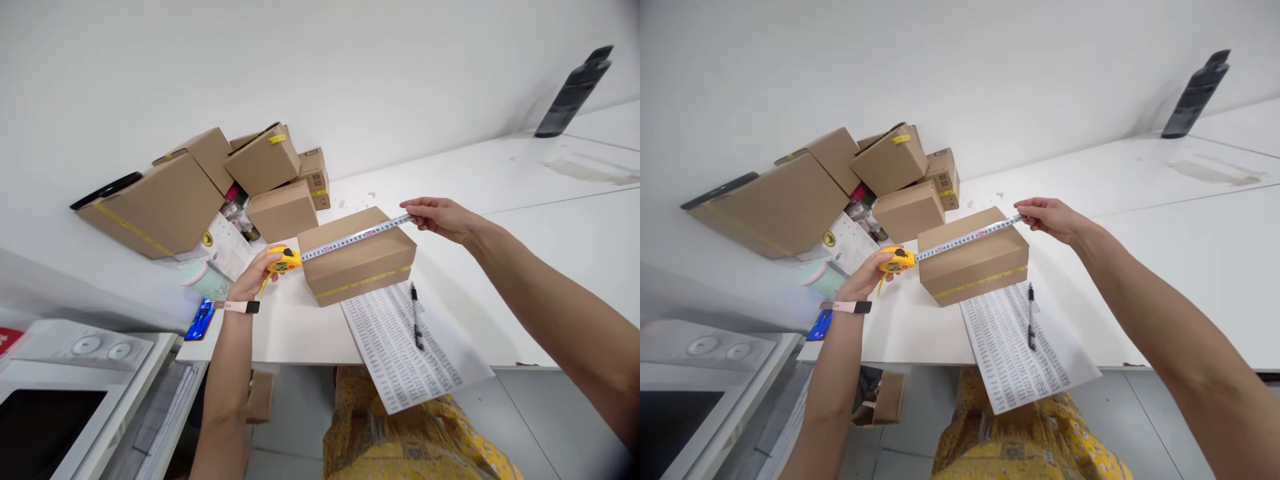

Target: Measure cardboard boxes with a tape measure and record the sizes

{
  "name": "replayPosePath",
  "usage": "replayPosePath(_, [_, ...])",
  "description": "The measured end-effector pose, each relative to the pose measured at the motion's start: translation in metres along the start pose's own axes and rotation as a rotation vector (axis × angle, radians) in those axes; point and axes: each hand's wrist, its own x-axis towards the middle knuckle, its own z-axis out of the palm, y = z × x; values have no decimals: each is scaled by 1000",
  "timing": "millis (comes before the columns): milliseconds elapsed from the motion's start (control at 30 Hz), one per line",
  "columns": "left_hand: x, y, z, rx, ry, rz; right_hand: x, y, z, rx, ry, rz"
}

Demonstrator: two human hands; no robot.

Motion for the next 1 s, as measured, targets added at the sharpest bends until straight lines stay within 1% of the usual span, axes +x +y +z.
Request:
replayPosePath(133, [7,-13,4,6,4,-16,25,16,5,-9,2,36])
replayPosePath(267, [6,-17,1,22,0,-24,34,27,9,-35,-22,37])
replayPosePath(500, [21,-18,-22,53,29,-27,40,39,6,-81,95,58])
replayPosePath(667, [23,-20,-32,62,14,-39,38,37,17,-170,65,-19])
replayPosePath(867, [20,-21,-35,62,20,-44,40,39,25,-317,5,-28])
replayPosePath(1000, [21,-20,-30,65,13,-44,41,42,29,-370,35,-42])
